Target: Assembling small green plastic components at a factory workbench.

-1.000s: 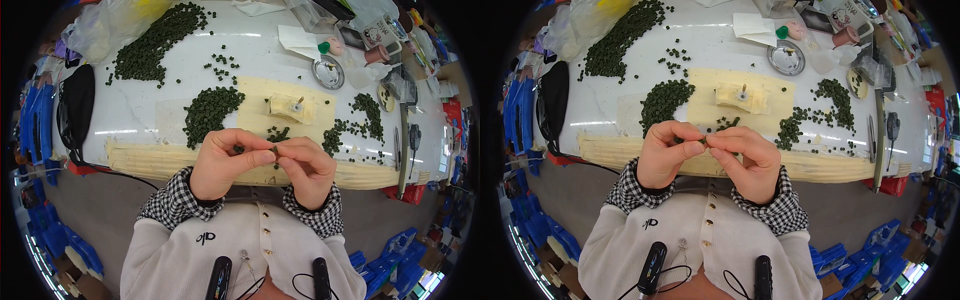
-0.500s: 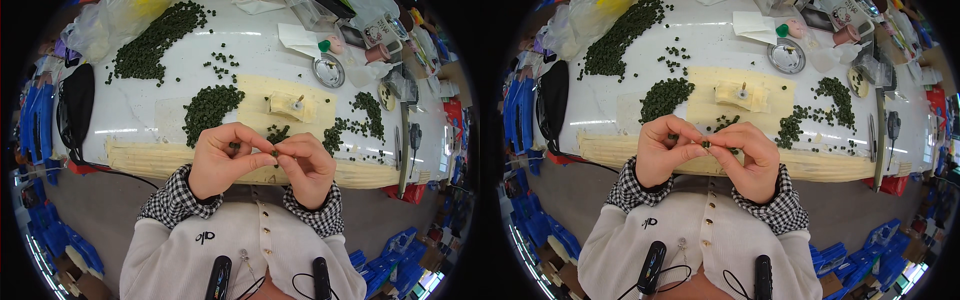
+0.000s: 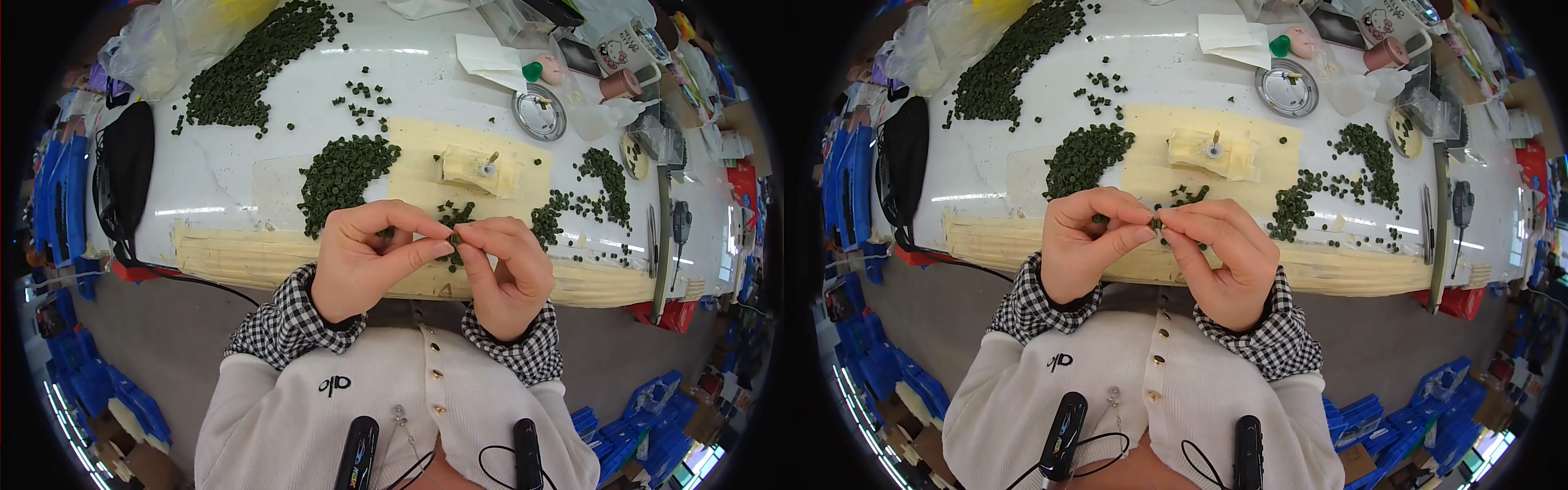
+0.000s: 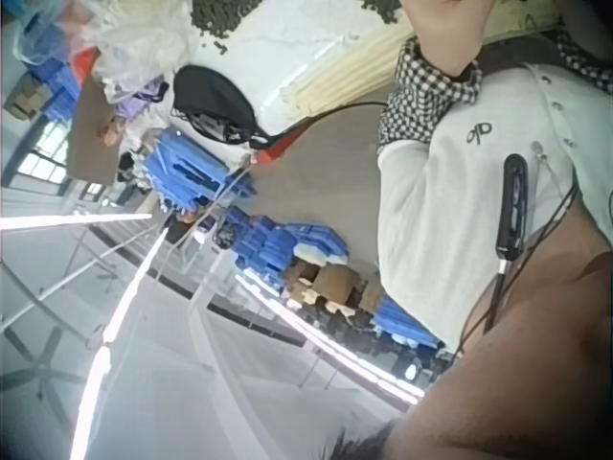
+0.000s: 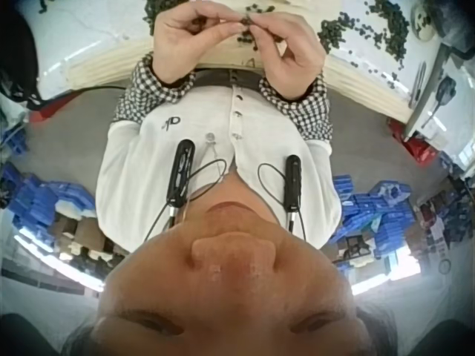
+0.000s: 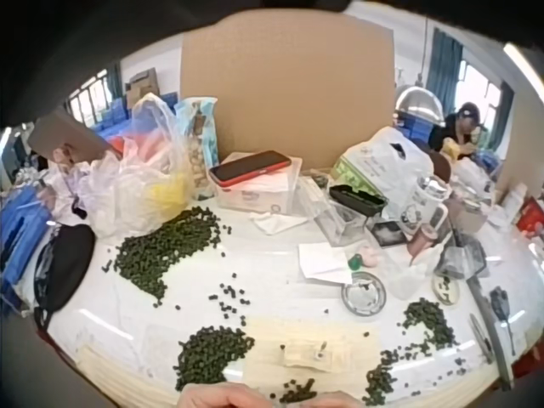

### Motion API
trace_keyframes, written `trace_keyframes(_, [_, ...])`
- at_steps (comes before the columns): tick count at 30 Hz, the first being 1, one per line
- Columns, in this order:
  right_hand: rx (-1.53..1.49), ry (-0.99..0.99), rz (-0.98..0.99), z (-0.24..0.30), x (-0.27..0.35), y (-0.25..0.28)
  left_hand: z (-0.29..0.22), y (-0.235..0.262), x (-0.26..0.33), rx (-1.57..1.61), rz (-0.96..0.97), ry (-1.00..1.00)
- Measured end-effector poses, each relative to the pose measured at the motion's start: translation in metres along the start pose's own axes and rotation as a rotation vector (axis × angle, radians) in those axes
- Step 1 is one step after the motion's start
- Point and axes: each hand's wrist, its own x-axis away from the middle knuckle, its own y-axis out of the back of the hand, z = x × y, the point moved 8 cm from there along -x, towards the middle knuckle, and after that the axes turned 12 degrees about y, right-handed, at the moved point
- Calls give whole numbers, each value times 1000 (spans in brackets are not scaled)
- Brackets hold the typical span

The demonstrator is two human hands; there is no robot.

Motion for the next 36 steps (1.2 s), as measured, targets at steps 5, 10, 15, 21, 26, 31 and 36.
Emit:
trace_keyframes(5, [21,0,0,0,0,0,-2,-1,1,-21,-8,-42])
trace_keyframes(10, [27,-5,-16,1,1,2,-3,2,1,-42,-49,-64])
trace_keyframes(15, [18,-4,5,2,2,0,-5,2,1,-75,-59,-87])
trace_keyframes(21, [60,34,57,5,0,-2,-3,3,1,-53,-61,-78])
trace_keyframes(26, [62,64,80,3,2,-1,0,1,-1,-21,-43,-63])
trace_keyframes(31, [24,8,66,1,3,0,2,1,-2,-31,-32,-58])
trace_keyframes(36, [8,-29,49,-2,5,1,2,1,-4,-30,-41,-46])
